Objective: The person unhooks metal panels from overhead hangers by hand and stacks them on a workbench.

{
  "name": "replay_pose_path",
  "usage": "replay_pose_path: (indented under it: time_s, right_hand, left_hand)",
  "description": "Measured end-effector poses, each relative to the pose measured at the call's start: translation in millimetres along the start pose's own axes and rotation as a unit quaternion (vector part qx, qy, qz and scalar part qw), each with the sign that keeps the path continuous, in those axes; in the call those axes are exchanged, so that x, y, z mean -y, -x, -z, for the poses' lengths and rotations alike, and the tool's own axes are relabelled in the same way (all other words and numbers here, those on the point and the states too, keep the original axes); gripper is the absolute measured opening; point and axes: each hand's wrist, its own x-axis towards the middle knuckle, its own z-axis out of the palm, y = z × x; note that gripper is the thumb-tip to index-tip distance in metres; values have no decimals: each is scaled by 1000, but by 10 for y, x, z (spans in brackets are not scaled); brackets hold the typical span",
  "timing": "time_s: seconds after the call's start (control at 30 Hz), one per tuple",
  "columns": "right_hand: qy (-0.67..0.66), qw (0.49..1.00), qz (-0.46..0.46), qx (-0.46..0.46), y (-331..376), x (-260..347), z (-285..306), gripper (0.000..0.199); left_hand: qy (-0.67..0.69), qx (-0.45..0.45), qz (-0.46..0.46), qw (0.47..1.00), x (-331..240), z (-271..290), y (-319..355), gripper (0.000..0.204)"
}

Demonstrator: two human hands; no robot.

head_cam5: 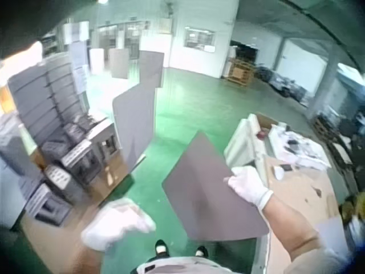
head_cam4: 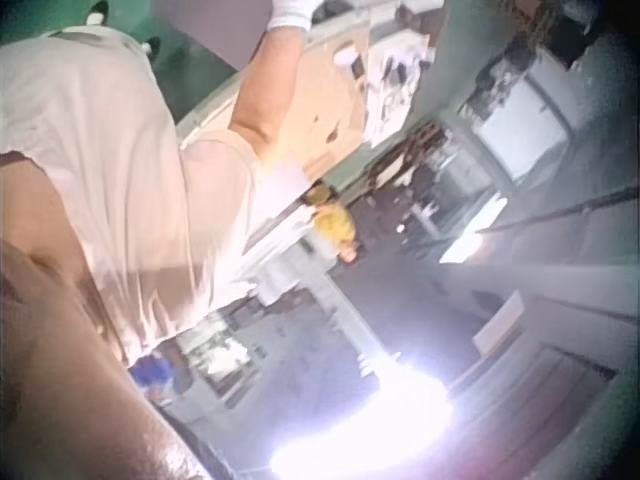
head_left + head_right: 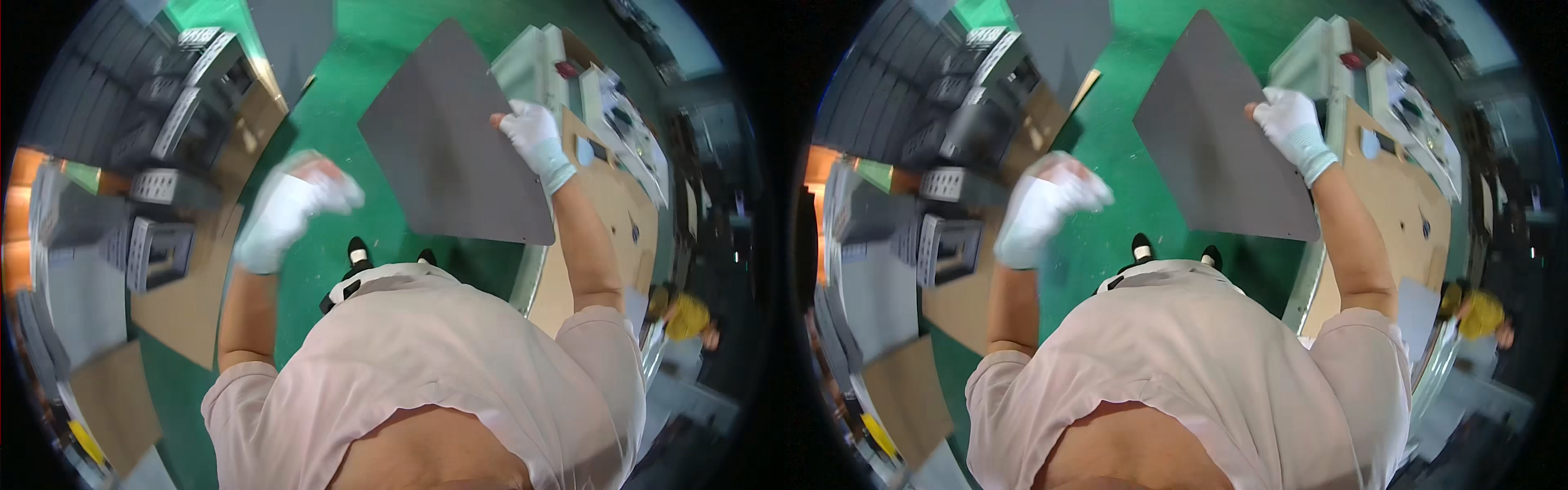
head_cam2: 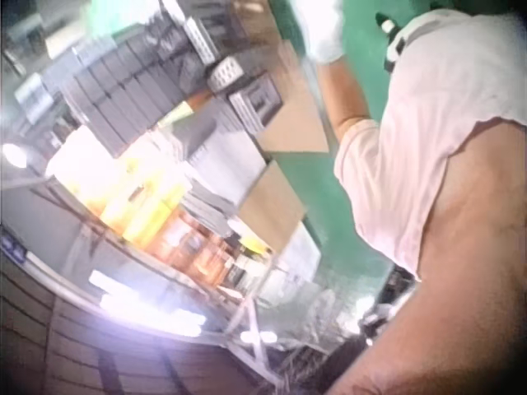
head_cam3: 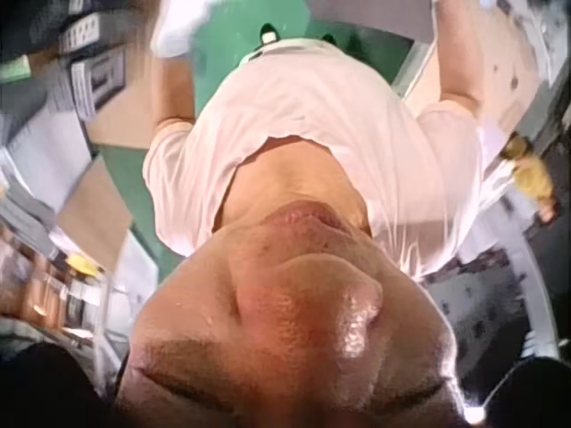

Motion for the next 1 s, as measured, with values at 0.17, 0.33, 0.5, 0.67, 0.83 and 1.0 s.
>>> replay_pose_path:
  time_s: [0.17,0.33,0.5,0.67,0.83,1.0]
  right_hand:
    - [-200,959,-40,-199,876,-172,1033,18]
    - [-356,806,-80,-466,2311,-865,1137,9]
    - [-433,797,-160,-389,3549,-1933,1252,19]
    - [-457,738,-130,-479,4696,-2665,1222,39]
    - [-255,759,-374,-467,5168,-3347,800,21]
    - [-154,550,-520,-635,5318,-4172,-109,21]
  left_hand:
    - [451,350,372,732,1377,-1497,-603,78]
    - [542,266,276,748,1174,-3144,-1024,67]
    - [455,335,161,809,1390,-3816,-1631,60]
    - [275,346,57,895,1363,-4649,-1862,54]
    - [7,297,45,954,1271,-5694,-1830,50]
    - [-127,411,-7,903,1704,-7092,-1677,20]
